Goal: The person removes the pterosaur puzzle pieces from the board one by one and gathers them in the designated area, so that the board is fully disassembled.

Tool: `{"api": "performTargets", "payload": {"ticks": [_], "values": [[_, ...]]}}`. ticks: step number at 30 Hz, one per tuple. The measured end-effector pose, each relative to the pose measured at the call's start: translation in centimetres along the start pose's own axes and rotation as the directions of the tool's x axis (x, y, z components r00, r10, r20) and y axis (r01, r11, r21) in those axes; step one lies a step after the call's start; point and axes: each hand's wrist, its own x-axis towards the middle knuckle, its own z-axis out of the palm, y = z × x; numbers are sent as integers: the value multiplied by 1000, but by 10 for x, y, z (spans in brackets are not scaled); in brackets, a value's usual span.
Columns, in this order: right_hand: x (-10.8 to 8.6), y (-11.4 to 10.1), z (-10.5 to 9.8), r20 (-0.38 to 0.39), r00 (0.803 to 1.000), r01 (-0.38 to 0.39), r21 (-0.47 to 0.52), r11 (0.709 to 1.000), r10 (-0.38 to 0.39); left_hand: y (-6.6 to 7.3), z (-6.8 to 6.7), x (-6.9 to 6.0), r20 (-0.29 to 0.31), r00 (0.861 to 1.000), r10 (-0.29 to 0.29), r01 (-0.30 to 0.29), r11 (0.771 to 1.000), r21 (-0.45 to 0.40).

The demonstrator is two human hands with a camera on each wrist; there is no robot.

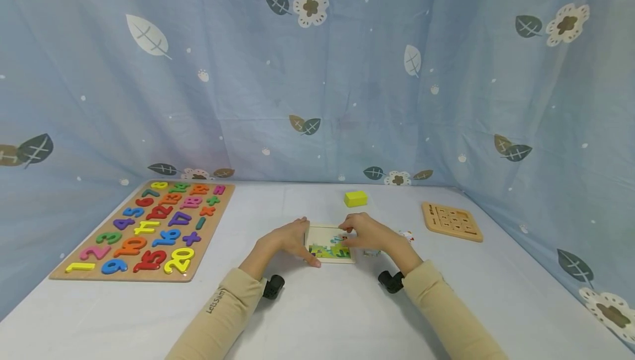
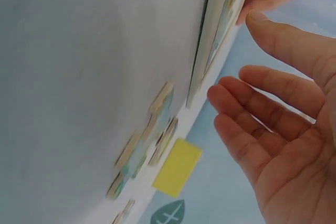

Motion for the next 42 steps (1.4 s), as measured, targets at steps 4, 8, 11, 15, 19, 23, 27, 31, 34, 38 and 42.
{"api": "performTargets", "payload": {"ticks": [4, 8, 11, 15, 19, 23, 27, 31, 34, 38, 42], "values": [[5, -6, 4, 34, 996, -79, 11, 997, 78, 0, 0, 0, 2, 1000, -10, 10, 1000, 5], [9, -10, 8, 58, 993, -104, -5, 995, 104, 0, 1, 0, 7, 1000, -17, 17, 1000, -2], [12, -12, 10, 76, 994, -79, -47, 996, 83, 1, 1, 0, 6, 1000, -21, 21, 1000, -6], [13, -13, 10, 94, 995, -30, -82, 996, 38, 0, 1, 0, 1, 1000, -18, 18, 1000, -6], [13, -14, 10, 88, 995, -36, -71, 997, 42, 0, 1, 1, -1, 1000, -9, 9, 1000, -4], [12, -16, 11, 68, 994, -82, -61, 995, 86, 0, 1, 1, -3, 1000, -2, 2, 1000, -8], [12, -17, 12, 46, 992, -119, -45, 992, 121, 0, 1, 0, -6, 1000, -6, 6, 1000, 4], [11, -17, 12, 35, 993, -113, -24, 993, 113, 0, 2, 1, -6, 1000, -15, 15, 1000, 12], [10, -17, 11, 30, 995, -91, -21, 996, 92, 1, 1, 0, -6, 1000, -17, 18, 1000, 7], [10, -16, 11, 19, 998, -61, -25, 998, 61, 2, 1, -2, -6, 1000, -16, 16, 1000, 2], [11, -16, 11, 1, 999, -33, -29, 999, 33, 2, 1, -2, -3, 1000, -18, 18, 1000, 3]]}}
